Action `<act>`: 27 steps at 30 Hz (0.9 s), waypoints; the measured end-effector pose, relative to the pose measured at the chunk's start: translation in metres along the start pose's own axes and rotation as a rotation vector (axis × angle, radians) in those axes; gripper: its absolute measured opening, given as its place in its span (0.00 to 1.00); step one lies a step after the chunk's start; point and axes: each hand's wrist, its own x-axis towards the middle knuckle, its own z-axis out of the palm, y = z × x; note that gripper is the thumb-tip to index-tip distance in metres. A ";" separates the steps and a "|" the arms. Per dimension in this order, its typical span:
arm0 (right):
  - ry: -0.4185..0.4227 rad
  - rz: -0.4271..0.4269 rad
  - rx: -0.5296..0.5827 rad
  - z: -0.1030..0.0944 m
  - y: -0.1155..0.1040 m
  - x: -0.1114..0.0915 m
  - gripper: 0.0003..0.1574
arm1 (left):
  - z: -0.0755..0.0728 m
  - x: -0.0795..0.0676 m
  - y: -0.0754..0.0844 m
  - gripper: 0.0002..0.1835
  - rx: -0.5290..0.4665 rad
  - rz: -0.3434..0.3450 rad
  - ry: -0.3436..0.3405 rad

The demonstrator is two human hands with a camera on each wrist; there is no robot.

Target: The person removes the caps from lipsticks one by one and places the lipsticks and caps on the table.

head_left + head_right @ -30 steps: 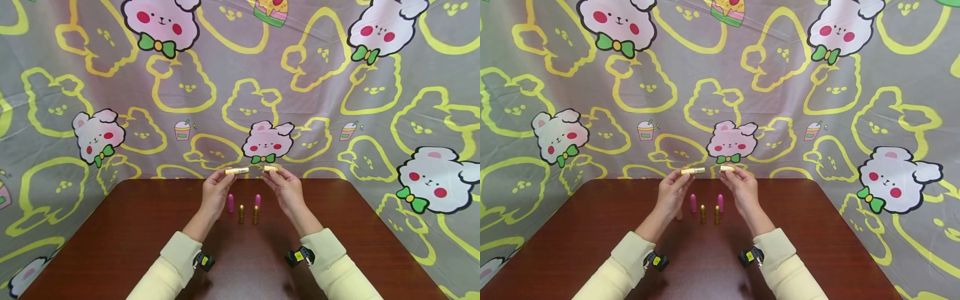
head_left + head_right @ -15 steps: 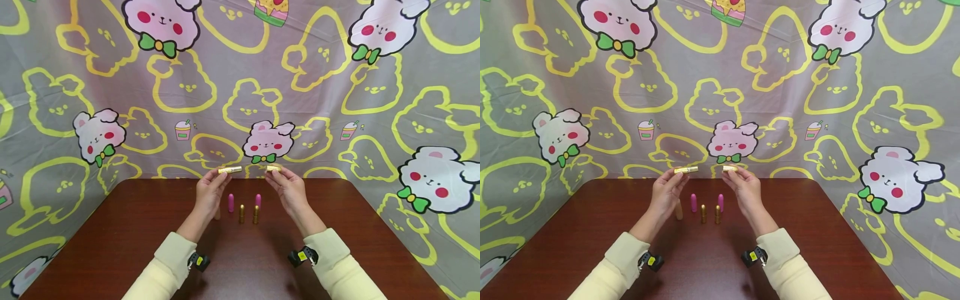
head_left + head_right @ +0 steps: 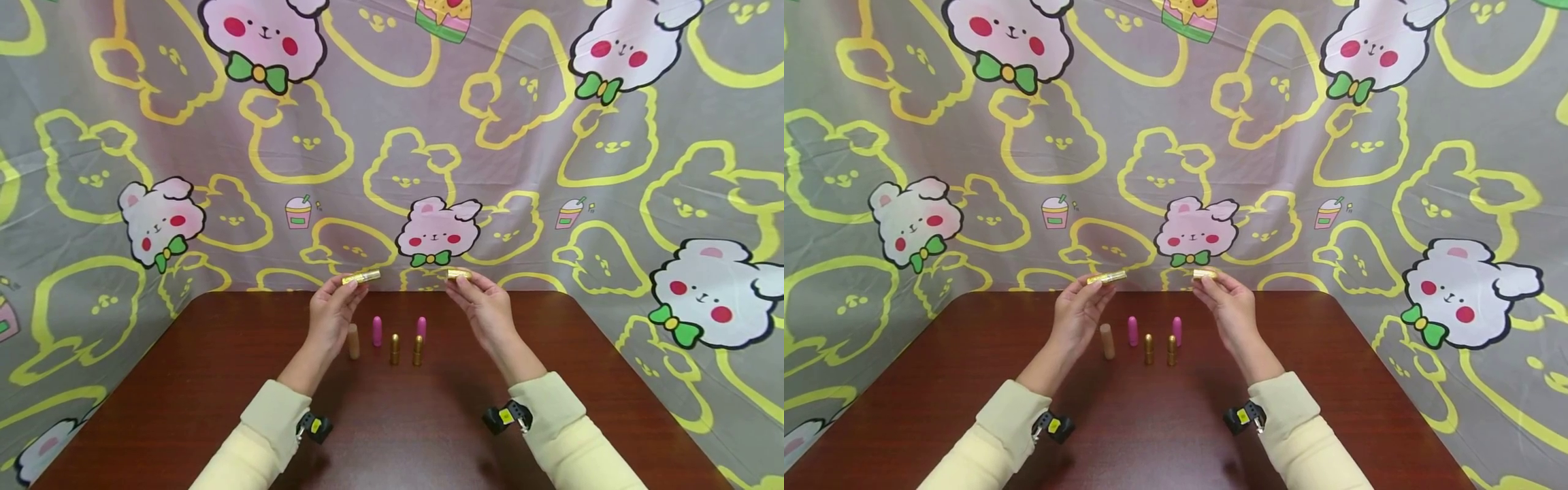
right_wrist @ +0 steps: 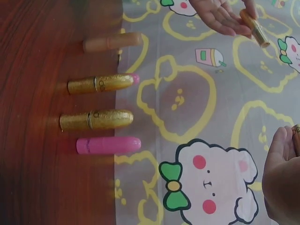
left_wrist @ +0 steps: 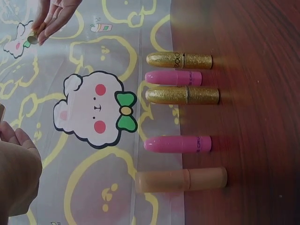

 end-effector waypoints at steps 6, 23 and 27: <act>-0.006 -0.004 0.004 -0.007 -0.003 0.001 0.09 | -0.004 0.001 0.005 0.10 -0.012 0.006 0.003; 0.001 -0.028 -0.023 -0.032 -0.012 0.006 0.09 | -0.021 0.003 0.019 0.11 0.039 0.039 0.069; -0.013 -0.037 -0.020 -0.040 -0.016 0.006 0.08 | -0.026 0.003 0.024 0.12 0.065 0.050 0.069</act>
